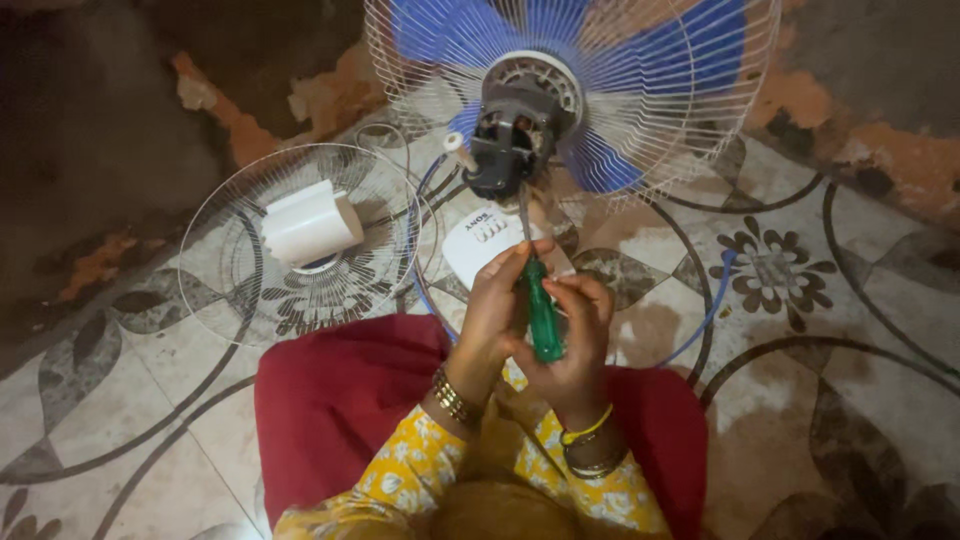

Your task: The person sits on the floor and uses a green screwdriver to work on the internal components of a blue electric fan. They repeatedly insert the screwdriver into the motor housing, turn it, and adjust wires or parts within the fan's central assembly.

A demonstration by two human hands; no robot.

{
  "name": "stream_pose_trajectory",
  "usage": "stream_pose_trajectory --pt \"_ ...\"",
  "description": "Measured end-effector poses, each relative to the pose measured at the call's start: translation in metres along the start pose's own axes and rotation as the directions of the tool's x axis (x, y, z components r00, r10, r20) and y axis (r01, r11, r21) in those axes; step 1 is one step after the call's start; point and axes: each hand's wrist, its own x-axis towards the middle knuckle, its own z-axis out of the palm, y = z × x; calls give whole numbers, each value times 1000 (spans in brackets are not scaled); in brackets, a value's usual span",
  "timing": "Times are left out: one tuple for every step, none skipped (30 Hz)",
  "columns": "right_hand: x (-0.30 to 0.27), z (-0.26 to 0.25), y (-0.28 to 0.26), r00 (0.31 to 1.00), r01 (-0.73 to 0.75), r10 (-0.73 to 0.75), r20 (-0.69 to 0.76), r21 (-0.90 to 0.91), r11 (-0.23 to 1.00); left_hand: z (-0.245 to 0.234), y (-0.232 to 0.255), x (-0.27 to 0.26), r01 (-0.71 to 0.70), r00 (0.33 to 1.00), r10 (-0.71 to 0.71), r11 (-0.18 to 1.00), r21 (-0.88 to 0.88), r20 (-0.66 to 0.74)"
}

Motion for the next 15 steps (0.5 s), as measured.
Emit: stream_pose_trajectory --pt "2 -3 0 1000 31 -30 8 -8 1000 3 1 2 -15 1000 16 1000 -20 13" --pt "3 -6 1 998 -5 3 62 47 999 5 1 2 -7 1000 7 1000 -21 1" --pt "3 -10 3 992 -48 37 117 98 994 6 0 0 5 1000 -5 1000 -19 -11" --pt "2 -12 6 983 -93 67 173 147 985 6 -1 -1 17 1000 -18 1000 -18 -23" --pt "-2 -11 10 957 -240 202 208 179 954 5 -2 -2 8 1000 -8 1000 19 -30" --pt "-6 -7 15 911 -382 330 247 205 901 4 -3 -2 0 999 3 998 56 -37" --pt "-12 -2 19 846 -516 450 286 227 826 2 -4 -3 -7 999 11 995 97 -43" --pt "-19 3 25 842 -530 460 280 283 799 1 -5 -3 -13 999 17 996 85 -38" --pt "-26 10 31 838 -543 473 271 338 769 -1 -6 -2 -16 999 19 997 77 -32" --pt "-33 15 37 834 -552 486 261 393 735 -2 -6 -1 -19 999 20 997 69 -26" --pt "-41 19 43 877 -476 411 247 342 810 -3 -6 1 -13 999 15 997 76 -28" --pt "-49 21 47 913 -393 332 239 288 873 -5 -5 2 -8 999 10 996 84 -31" --pt "-55 23 51 939 -303 248 239 231 925 -6 -5 3 -4 999 8 996 90 -35" --pt "-58 24 56 852 -517 402 335 421 745 -7 -4 2 16 999 -13 996 90 -41" --pt "-58 22 61 734 -677 497 463 555 482 -7 -3 2 34 998 -30 996 88 -47"
